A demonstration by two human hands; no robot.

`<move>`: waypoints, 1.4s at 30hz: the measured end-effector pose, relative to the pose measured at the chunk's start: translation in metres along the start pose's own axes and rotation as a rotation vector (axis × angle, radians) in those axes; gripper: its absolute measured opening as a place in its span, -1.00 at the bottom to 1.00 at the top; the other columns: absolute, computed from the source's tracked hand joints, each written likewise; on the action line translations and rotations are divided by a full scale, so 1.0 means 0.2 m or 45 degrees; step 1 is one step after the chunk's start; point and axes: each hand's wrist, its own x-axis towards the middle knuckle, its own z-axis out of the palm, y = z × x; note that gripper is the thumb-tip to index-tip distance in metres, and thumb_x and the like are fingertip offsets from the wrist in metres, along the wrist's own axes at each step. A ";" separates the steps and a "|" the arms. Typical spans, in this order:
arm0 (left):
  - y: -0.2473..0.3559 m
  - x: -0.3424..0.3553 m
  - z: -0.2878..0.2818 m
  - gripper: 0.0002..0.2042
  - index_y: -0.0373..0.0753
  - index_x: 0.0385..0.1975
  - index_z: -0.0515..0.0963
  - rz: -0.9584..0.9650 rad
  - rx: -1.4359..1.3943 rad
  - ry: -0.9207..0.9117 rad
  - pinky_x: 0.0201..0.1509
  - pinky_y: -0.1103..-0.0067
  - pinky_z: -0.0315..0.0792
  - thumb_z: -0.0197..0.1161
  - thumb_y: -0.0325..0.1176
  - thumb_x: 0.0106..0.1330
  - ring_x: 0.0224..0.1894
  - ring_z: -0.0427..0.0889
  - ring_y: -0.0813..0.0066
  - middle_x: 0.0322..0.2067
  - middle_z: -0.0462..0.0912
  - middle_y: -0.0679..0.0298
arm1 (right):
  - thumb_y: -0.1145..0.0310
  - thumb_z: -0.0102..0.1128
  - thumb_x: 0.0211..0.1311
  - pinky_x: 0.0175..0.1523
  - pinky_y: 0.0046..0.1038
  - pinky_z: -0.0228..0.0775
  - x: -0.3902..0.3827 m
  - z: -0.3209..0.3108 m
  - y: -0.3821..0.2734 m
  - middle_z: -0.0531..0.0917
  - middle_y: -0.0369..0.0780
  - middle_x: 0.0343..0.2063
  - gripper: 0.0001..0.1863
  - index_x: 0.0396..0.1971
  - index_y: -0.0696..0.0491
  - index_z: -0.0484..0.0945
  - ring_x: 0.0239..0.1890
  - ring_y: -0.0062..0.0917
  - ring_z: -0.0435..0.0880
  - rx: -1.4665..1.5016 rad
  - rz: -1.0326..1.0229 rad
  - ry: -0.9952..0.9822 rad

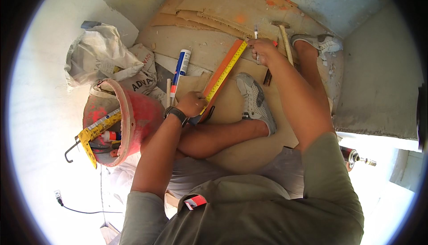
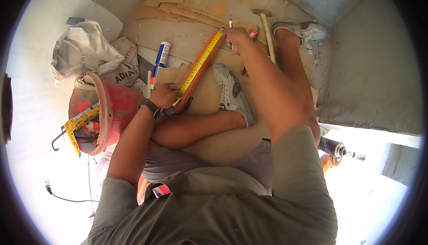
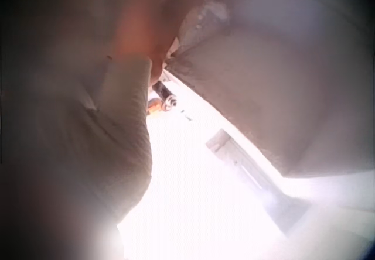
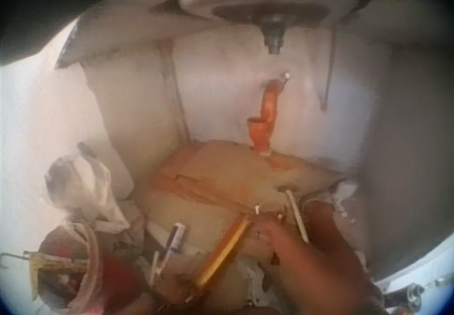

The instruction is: The person measures and marks an orange plastic pipe, then cuts it with a power tool. They apply adhesive to the pipe ends and a wall fitting, then connect the cut pipe to a curved fitting and insert the assembly into the wall opening.

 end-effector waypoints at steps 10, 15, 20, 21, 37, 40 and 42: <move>-0.21 0.26 0.09 -0.69 -0.19 -0.24 0.77 -0.100 0.582 -0.133 0.05 0.22 0.57 0.21 -0.11 0.35 -0.09 0.73 0.02 -0.21 0.77 0.06 | 0.05 0.27 0.38 -0.52 -0.39 0.14 0.00 -0.05 0.00 0.54 -0.25 -0.50 -0.62 -0.31 0.12 0.63 -0.65 -0.55 0.37 -0.264 -0.161 0.316; -0.27 0.41 0.10 -0.70 -0.20 -0.29 0.77 0.048 0.759 -0.290 0.01 0.20 0.57 0.19 -0.13 0.36 -0.09 0.73 -0.01 -0.22 0.77 0.06 | 0.06 0.15 0.51 -0.49 -0.45 0.24 -0.04 -0.09 0.02 0.64 -0.24 -0.36 -0.62 -0.19 0.13 0.62 -0.64 -0.61 0.40 0.066 -0.348 0.200; -0.31 0.47 0.09 -0.62 -0.31 -0.32 0.76 0.030 0.548 -0.292 0.09 0.21 0.52 0.15 -0.10 0.26 -0.05 0.71 -0.08 -0.19 0.72 -0.15 | 0.09 0.09 0.54 -0.46 -0.47 0.27 -0.09 -0.07 0.06 0.66 -0.23 -0.32 -0.63 -0.10 0.14 0.59 -0.61 -0.61 0.40 0.044 -0.311 0.105; -0.31 0.47 0.09 -0.61 -0.31 -0.31 0.75 0.051 0.584 -0.305 0.09 0.21 0.52 0.16 -0.09 0.25 -0.06 0.71 -0.08 -0.20 0.73 -0.15 | 0.09 0.11 0.52 -0.46 -0.47 0.28 -0.09 -0.06 0.08 0.67 -0.23 -0.33 -0.63 -0.12 0.14 0.61 -0.61 -0.60 0.40 0.078 -0.315 0.091; -0.23 0.41 0.04 -0.54 -0.23 0.02 0.71 -0.260 0.225 -0.436 0.13 0.28 0.50 0.12 0.02 0.45 0.02 0.70 0.04 -0.02 0.74 0.01 | -0.04 0.24 0.43 -0.33 -0.50 0.44 -0.21 0.28 0.21 0.69 -0.24 -0.53 -0.52 -0.33 0.16 0.66 -0.49 -0.57 0.60 -0.333 -0.498 -0.392; -0.11 0.33 -0.06 -0.37 -0.38 0.01 0.68 -0.501 0.050 -0.442 0.10 0.35 0.51 0.17 0.19 0.39 -0.03 0.72 0.15 -0.03 0.74 -0.03 | 0.03 0.26 0.41 -0.29 -0.49 0.44 -0.17 0.35 0.27 0.70 -0.27 -0.53 -0.59 -0.35 0.14 0.68 -0.46 -0.58 0.61 -0.760 -0.697 -0.443; -0.05 0.30 -0.12 -0.27 -0.45 0.01 0.66 -0.588 -0.073 -0.471 0.08 0.39 0.51 0.19 0.28 0.35 -0.06 0.71 0.21 -0.04 0.74 -0.04 | 0.06 0.27 0.39 -0.25 -0.49 0.46 -0.13 0.40 0.30 0.71 -0.27 -0.51 -0.61 -0.35 0.13 0.69 -0.43 -0.58 0.62 -0.720 -0.643 -0.546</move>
